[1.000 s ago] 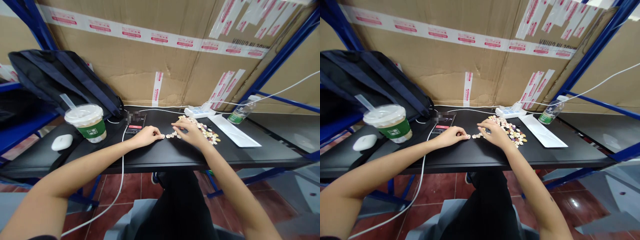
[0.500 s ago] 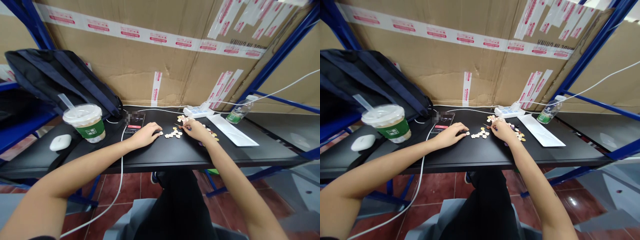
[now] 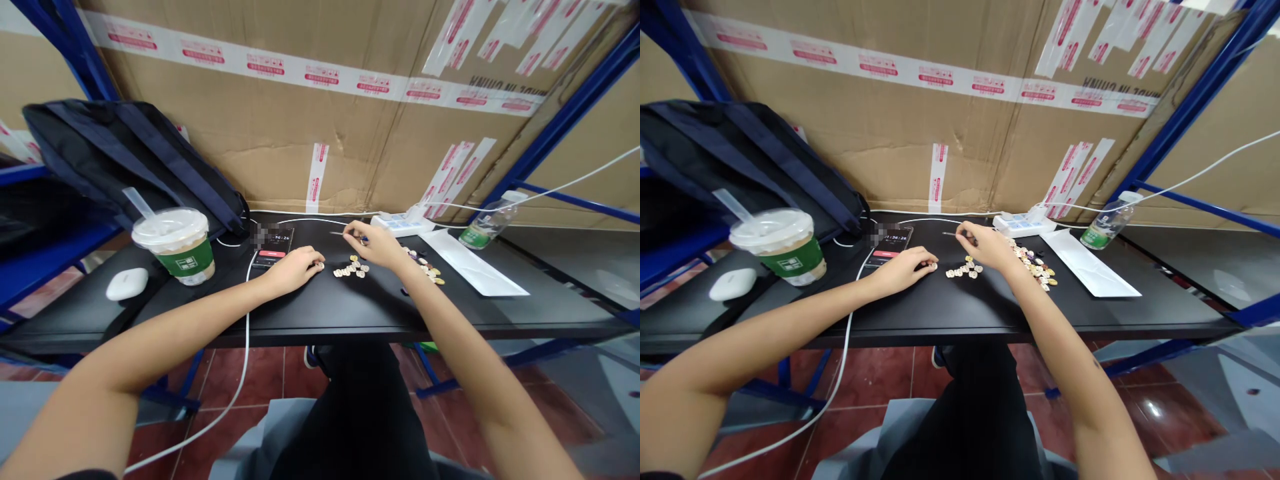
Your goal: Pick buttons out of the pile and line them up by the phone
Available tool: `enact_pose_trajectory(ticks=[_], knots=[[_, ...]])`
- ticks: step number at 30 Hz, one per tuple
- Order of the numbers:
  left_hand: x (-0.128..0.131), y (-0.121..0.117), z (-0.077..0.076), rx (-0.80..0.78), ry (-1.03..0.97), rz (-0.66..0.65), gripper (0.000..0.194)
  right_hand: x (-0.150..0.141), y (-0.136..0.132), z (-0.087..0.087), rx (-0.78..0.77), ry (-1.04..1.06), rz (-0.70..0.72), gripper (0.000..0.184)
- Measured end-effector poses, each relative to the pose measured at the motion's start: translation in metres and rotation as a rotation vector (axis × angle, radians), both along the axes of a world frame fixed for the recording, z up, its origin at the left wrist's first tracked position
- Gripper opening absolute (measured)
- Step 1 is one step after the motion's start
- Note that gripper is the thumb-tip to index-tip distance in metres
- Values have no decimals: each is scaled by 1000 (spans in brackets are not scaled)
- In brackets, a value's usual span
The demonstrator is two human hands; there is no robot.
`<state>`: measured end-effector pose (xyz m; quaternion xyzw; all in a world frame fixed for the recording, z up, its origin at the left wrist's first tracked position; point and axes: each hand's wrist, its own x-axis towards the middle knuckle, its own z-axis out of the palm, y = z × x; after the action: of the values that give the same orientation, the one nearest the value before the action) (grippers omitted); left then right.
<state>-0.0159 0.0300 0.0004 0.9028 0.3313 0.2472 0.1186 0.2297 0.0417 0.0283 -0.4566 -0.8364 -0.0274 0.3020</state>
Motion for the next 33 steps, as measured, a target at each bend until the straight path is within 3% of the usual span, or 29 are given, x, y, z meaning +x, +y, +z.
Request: enact_pose_trajectory(ticks=[8, 16, 23, 33], knots=[[0, 1, 2, -17, 12, 4, 13, 0, -10, -15, -17, -173, 98, 16], [-1, 2, 2, -43, -6, 8, 14, -7, -21, -13, -46, -169, 184, 20], [1, -1, 5, -53, -11, 20, 13, -9, -22, -14, -66, -196, 164, 16], [1, 0, 2, -19, 11, -3, 13, -18, -30, -13, 107, -378, 161, 22]])
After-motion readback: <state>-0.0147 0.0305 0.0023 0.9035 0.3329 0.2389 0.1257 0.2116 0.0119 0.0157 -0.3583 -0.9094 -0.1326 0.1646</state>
